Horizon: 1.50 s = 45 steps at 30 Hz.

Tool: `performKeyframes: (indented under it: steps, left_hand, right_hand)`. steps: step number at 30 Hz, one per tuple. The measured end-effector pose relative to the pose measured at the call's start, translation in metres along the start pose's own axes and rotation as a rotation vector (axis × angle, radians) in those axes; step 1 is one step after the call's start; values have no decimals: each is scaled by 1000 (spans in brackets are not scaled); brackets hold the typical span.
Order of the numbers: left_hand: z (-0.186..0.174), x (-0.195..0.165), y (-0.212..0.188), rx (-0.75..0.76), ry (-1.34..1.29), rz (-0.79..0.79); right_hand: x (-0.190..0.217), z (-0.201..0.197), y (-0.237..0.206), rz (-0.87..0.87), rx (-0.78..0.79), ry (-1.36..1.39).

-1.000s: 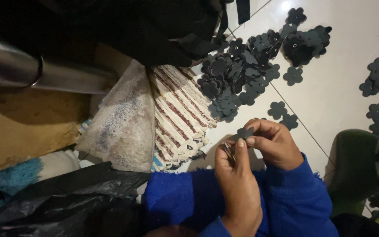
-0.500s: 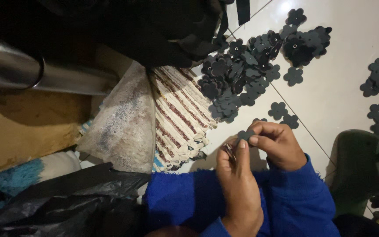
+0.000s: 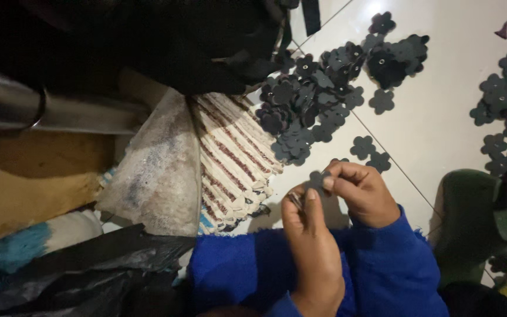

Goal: The person sits on the floor and repeatedly picks up small dark flower-shaped pieces, inserts a metal pin into each, and presses the pin into a green foam block. The person handles the pieces one at a time and places the finished pieces into a growing pile on the floor.

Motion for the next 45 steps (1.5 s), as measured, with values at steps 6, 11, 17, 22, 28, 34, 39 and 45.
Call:
performKeyframes:
  steps: [6, 11, 17, 22, 28, 34, 39, 45]
  left_hand:
    - [-12, 13, -6, -9, -7, -336]
    - [-11, 15, -4, 25, -12, -349]
    - [4, 26, 3, 56, -27, -291]
    - [-1, 19, 0, 81, -4, -280]
    - [-4, 14, 9, 85, 6, -258]
    - [-6, 13, 16, 103, -15, -249]
    - [-12, 13, 26, 132, -28, -240]
    - [-17, 6, 30, 136, 17, -170]
  right_hand:
    - [16, -69, -42, -17, -558, -154]
    - [-18, -89, -64, 189, -719, -229]
    - [-3, -106, -61, 146, -875, -641]
    - [5, -93, -65, 91, -859, -775]
    - [13, -53, -44, -58, -674, -860]
    - [33, -33, -48, -225, -734, -812]
    - [33, -21, -42, -275, -768, -779]
    - [43, -19, -59, -396, -907, -748]
Point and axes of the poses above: each hand's wrist, its own y-axis towards the middle knuckle, its own z-axis out of the palm, x = y × z, the point moved 10 cm from there along y, towards the middle knuckle, and after that the axes turned 7 degrees about z, right-handed, at the moved point
